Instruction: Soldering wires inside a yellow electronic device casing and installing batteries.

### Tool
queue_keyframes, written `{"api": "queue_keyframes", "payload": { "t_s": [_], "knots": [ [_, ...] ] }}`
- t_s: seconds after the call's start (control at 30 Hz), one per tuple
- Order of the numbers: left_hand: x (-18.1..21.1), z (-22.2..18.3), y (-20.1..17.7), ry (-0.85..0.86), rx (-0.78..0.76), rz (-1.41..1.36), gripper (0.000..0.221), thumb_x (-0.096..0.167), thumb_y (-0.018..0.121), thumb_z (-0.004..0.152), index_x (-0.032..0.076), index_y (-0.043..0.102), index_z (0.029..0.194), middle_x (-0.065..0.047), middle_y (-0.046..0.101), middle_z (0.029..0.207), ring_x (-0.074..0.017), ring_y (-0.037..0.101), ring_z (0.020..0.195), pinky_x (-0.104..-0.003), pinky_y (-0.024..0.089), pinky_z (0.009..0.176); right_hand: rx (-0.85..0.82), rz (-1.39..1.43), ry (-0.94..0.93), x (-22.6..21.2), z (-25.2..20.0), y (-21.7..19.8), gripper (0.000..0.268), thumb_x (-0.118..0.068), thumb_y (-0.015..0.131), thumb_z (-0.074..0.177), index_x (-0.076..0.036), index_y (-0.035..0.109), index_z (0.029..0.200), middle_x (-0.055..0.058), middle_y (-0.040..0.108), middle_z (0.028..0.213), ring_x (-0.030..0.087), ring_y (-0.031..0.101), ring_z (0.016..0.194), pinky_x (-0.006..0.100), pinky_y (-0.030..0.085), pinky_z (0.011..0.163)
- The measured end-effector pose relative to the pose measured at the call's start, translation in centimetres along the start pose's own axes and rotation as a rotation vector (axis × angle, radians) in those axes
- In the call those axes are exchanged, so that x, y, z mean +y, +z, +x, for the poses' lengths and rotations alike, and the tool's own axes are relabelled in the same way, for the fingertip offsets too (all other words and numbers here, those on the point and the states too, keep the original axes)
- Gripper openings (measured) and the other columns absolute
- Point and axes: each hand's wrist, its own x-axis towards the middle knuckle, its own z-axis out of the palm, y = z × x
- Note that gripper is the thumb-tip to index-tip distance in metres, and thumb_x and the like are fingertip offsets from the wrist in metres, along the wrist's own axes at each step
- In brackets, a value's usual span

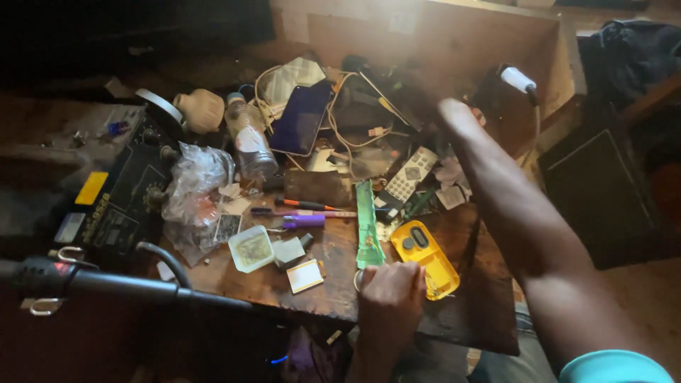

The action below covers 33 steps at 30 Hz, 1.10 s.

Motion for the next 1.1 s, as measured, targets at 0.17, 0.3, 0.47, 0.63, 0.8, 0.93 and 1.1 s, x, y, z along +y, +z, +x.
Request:
{"api": "queue_keyframes", "payload": {
  "t_s": [0.17,0.3,0.47,0.63,0.8,0.93,1.1],
  "knots": [
    [-0.3,0.1,-0.1,-0.024,0.025,-0.029,0.01,0.01,0.058,0.08,0.009,0.05,0.074,-0.005,0.045,0.057,-0.0222,0.045,0.052,-0.034,0.035,0.061,0.36,-0.636,-0.552,3.9,2.5,3.6,0.017,-0.007,0.054,0.059,-0.021,0.048,0.05,-0.002,0.045,0.052,0.014,0.041,0.046,0.029,0.031,0.04],
    [-0.3,0.3,-0.5,-0.062,-0.013,-0.093,0.011,0.01,0.054,0.081,0.008,0.051,0.071,-0.004,0.046,0.055,-0.0207,0.045,0.05,-0.034,0.034,0.06,0.534,-1.502,-0.779,3.2,1.3,2.5,0.026,0.0,0.046,0.075,-0.02,0.047,0.058,-0.003,0.043,0.062,0.014,0.044,0.065,0.026,0.042,0.063],
    [-0.3,0.2,-0.6,-0.062,0.017,-0.119,0.008,0.011,0.054,0.081,0.007,0.053,0.075,-0.006,0.05,0.059,-0.0224,0.047,0.053,-0.035,0.034,0.06,0.127,-1.755,-0.62,3.8,0.3,1.9,0.028,-0.036,0.035,0.089,-0.013,0.049,0.087,0.008,0.05,0.089,0.022,0.049,0.09,0.038,0.04,0.091],
    [-0.1,0.3,-0.8,-0.084,-0.007,-0.135,0.009,0.011,0.054,0.081,0.008,0.051,0.074,-0.005,0.051,0.06,-0.0219,0.048,0.054,-0.035,0.035,0.063,0.031,-0.576,-0.185,4.6,1.1,2.7,0.036,-0.033,0.057,0.089,-0.016,0.035,0.066,-0.001,0.026,0.061,0.013,0.026,0.058,0.031,0.021,0.054],
    [-0.2,0.1,-0.6,-0.082,0.009,-0.134,0.007,0.012,0.055,0.082,0.009,0.051,0.076,-0.002,0.051,0.059,-0.0209,0.049,0.053,-0.034,0.035,0.062,0.267,0.022,0.075,3.2,-0.6,1.2,0.029,-0.002,0.047,0.085,-0.004,0.05,0.056,0.006,0.053,0.05,0.012,0.052,0.043,0.026,0.035,0.028],
    [0.1,-0.2,-0.6,-0.081,0.02,-0.127,0.008,0.013,0.053,0.083,0.009,0.051,0.076,-0.004,0.05,0.059,-0.0216,0.047,0.051,-0.034,0.036,0.061,0.208,0.465,0.22,-1.5,-4.5,-1.8,0.023,-0.026,0.041,0.093,-0.005,0.044,0.083,0.008,0.054,0.078,0.018,0.052,0.065,0.031,0.044,0.048],
    [0.2,-0.3,-0.5,-0.079,0.021,-0.121,0.009,0.015,0.052,0.083,0.008,0.052,0.078,-0.005,0.05,0.058,-0.0214,0.048,0.051,-0.035,0.037,0.061,0.192,0.934,0.366,-4.0,-6.7,-3.8,0.015,-0.018,0.053,0.087,-0.003,0.055,0.088,0.009,0.065,0.088,0.015,0.067,0.076,0.024,0.06,0.062]
  ]
}}
